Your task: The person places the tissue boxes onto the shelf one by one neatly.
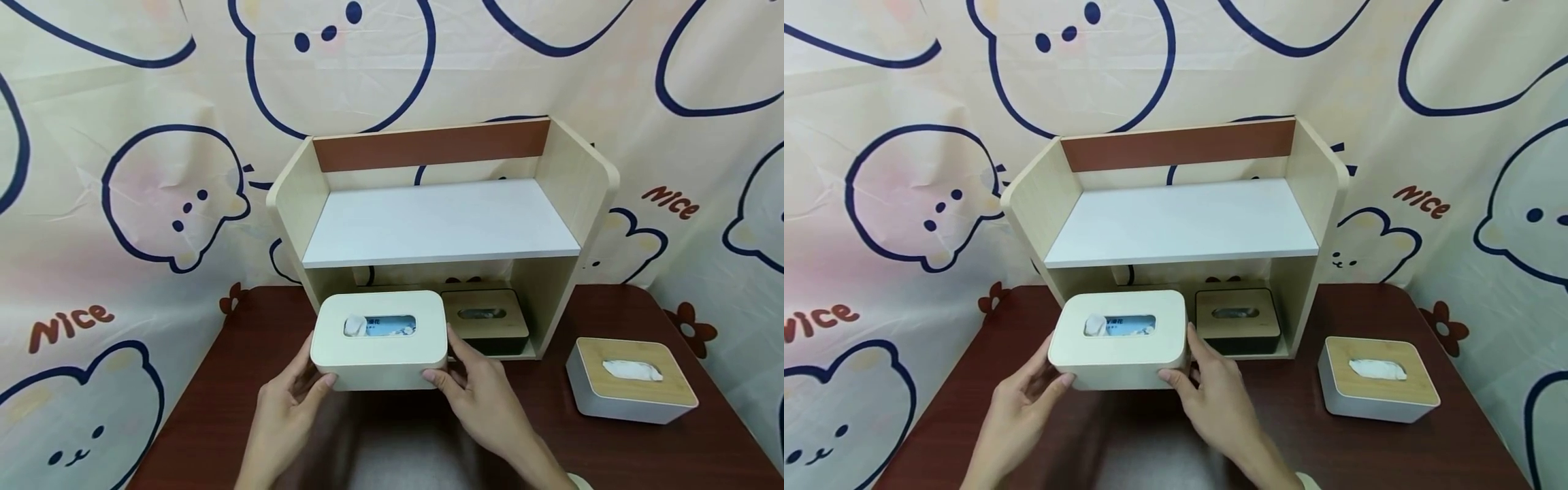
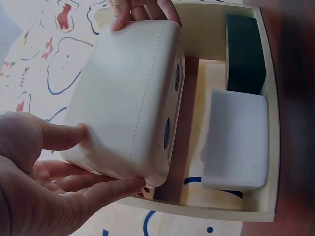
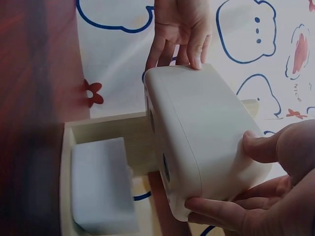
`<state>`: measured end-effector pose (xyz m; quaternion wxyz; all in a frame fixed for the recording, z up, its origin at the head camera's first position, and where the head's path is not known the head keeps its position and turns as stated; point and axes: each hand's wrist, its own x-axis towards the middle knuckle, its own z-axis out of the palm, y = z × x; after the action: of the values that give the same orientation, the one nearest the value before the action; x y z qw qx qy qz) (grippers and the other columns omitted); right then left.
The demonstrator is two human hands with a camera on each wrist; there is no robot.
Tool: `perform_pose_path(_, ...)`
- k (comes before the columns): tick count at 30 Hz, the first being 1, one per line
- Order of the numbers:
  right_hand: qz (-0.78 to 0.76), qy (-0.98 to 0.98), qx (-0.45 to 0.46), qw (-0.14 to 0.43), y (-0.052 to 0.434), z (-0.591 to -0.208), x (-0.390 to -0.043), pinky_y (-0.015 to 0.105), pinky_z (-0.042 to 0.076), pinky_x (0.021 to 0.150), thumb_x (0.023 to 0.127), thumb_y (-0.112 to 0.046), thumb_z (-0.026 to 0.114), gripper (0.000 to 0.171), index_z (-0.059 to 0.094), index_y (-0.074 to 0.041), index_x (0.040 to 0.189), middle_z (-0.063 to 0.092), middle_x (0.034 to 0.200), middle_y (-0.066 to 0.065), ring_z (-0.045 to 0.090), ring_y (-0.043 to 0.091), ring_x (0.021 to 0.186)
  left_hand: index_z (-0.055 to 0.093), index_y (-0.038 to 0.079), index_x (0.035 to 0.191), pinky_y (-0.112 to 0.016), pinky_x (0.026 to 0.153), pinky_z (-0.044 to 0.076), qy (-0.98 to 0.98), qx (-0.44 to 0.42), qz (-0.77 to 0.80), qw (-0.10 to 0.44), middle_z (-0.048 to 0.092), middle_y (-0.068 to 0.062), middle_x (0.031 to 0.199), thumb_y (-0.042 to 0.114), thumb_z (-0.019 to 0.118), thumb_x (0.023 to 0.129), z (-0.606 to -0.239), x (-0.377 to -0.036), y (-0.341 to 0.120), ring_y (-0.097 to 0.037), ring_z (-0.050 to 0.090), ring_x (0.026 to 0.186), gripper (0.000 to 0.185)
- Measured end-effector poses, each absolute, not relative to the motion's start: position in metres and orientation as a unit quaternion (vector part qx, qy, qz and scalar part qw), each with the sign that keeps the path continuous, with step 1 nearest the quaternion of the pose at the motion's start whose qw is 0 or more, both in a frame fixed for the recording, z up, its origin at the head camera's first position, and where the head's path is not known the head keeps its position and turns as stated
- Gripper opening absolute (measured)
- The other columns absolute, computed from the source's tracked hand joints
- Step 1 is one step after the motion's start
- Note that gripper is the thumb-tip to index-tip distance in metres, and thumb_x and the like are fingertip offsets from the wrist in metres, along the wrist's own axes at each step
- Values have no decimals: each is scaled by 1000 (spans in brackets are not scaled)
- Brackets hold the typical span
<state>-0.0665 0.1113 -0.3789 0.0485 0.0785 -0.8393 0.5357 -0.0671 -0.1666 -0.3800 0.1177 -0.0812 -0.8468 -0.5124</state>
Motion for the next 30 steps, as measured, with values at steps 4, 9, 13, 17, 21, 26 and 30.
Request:
perform_pose_path(4,513,-852,92,47,116,-368,-67,21,49,64,99,-33,79,81,38,-12,166,72,133,8,54,5,68,46,18,164,-35,96,63,-849,-83,-509,115,58,-11,159,4,77,99,-370,-68,-166,-28,70,129,73)
perform_pose_path(9,482,-867,112,67,119,-352,-67,22,54,73,100,-39,77,83,38,-9,166,70,142,14,66,2,81,46,20,164,-34,93,65,-852,-91,-501,119,60,-10,156,6,77,99,-357,-69,-166,-29,72,126,74)
perform_pose_path(13,462,-873,127,91,120,-342,-67,20,48,60,100,-41,77,82,39,-13,167,76,110,6,48,-5,61,46,22,164,-36,94,64,-857,-98,-489,132,63,-10,154,8,77,99,-347,-69,-167,-27,74,124,74)
perform_pose_path(17,446,-877,140,111,119,-333,-68,23,41,53,100,-42,76,81,40,-15,167,74,112,2,32,-2,55,46,22,164,-35,94,64,-859,-105,-479,145,64,-9,153,10,77,99,-338,-70,-170,-27,74,124,73)
perform_pose_path(21,440,-879,146,111,119,-323,-69,24,42,53,101,-41,75,82,38,-11,167,72,136,9,31,-1,53,46,20,164,-38,94,64,-861,-113,-472,154,63,-10,154,12,77,100,-330,-70,-172,-29,73,126,72)
perform_pose_path(26,430,-884,143,111,117,-312,-68,25,41,49,101,-40,75,82,38,-9,167,69,145,15,28,-2,47,45,23,165,-43,96,63,-862,-107,-472,153,59,-9,158,11,76,101,-318,-70,-173,-33,71,129,72)
perform_pose_path(30,422,-885,147,132,115,-303,-67,24,42,50,101,-37,77,80,39,-9,166,65,151,14,33,0,50,45,25,164,-38,98,62,-856,-104,-478,164,61,-8,157,10,76,101,-310,-69,-172,-31,71,130,72)
